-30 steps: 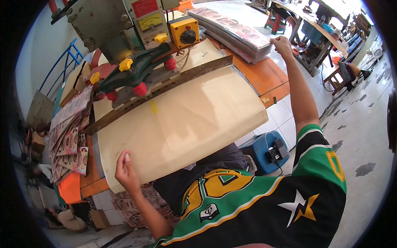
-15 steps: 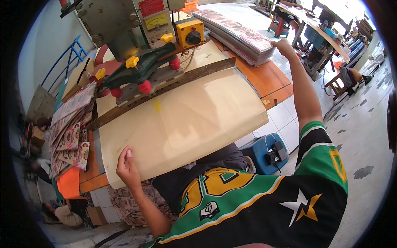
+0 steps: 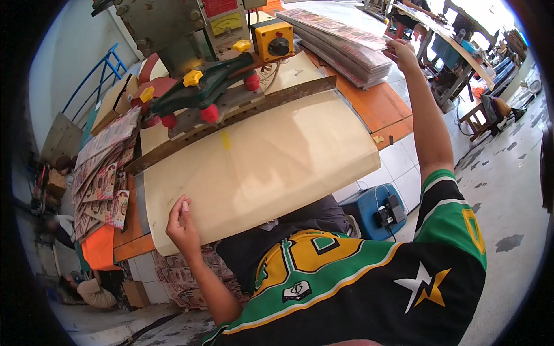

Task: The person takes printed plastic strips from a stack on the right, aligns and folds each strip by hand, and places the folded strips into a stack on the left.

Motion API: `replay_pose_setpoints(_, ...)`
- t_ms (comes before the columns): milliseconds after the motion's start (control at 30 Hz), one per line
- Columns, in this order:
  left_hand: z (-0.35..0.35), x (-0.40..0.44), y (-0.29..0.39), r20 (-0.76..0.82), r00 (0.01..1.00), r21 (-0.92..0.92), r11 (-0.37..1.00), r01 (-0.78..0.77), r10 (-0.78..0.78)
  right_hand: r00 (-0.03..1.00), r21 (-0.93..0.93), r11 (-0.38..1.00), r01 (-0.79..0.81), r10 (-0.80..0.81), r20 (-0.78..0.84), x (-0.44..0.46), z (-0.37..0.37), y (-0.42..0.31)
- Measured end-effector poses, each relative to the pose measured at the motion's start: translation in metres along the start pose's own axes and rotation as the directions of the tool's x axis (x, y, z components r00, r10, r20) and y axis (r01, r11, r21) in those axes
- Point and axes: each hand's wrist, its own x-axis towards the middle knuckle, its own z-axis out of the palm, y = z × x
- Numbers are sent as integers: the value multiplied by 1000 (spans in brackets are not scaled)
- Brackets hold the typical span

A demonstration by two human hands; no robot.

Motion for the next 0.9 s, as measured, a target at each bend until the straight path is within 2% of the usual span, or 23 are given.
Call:
replay_pose_setpoints(33,0,0,-1,-2,1000,1,1000,0,0,1000,1,1000,0,0,2,-1,3,3)
replay_pose_setpoints(100,0,0,-1,2,1000,-4,1000,8,-8,976,103,989,104,-81,-204,-4,12,10)
replay_pose_setpoints(133,0,0,0,1,1000,-3,1000,9,-9,960,150,977,151,-109,-257,-7,16,11)
replay_pose_setpoints(167,-1,0,2,19,1000,-7,1000,23,-23,961,151,977,152,-110,-254,-6,19,12)
replay_pose_setpoints(233,-3,-1,4,34,999,-6,999,41,-40,807,0,895,447,-403,-432,7,19,23)
replay_pose_setpoints(267,-3,-1,4,37,998,-12,999,42,-42,717,-25,817,576,-520,-464,11,13,25)
replay_pose_setpoints(300,-3,-1,4,42,998,-18,999,43,-42,719,-23,817,576,-519,-462,-1,14,16)
replay_pose_setpoints(367,-3,-1,6,39,998,-21,999,46,-46,685,136,762,633,-471,-555,-47,13,-11)
replay_pose_setpoints(433,-3,-1,6,36,998,-27,998,48,-47,567,-122,713,690,-637,-523,-53,-19,-1)
replay_pose_setpoints(467,-2,0,3,31,999,-28,999,34,-33,606,-3,737,676,-558,-567,-84,-18,-14)
replay_pose_setpoints(500,-2,0,1,25,999,-26,999,23,-23,620,75,708,702,-556,-555,-100,-29,-16)
replay_pose_setpoints(533,-1,-1,0,21,999,-26,999,25,-25,635,19,754,657,-539,-554,-124,-37,-27)
replay_pose_setpoints(600,1,0,1,1,1000,-42,999,14,-14,654,169,695,699,-525,-546,-134,-79,-14)
replay_pose_setpoints(633,0,1,2,3,1000,-42,999,12,-12,691,191,714,673,-515,-507,-137,-107,-4)
replay_pose_setpoints(700,1,2,5,17,1000,-35,999,16,-15,749,283,751,597,-395,-532,-168,-126,-5)
replay_pose_setpoints(733,0,2,4,18,1000,-36,999,12,-11,746,283,749,599,-395,-535,-180,-137,0)
replay_pose_setpoints(800,-1,3,-1,43,998,-79,995,59,-56,820,373,759,534,-356,-449,-196,-160,15)
replay_pose_setpoints(833,-3,4,1,43,998,-77,995,57,-54,820,375,759,533,-354,-450,-200,-168,23)
replay_pose_setpoints(900,-8,5,5,132,981,-163,974,160,-139,865,446,765,464,-284,-413,-208,-177,36)
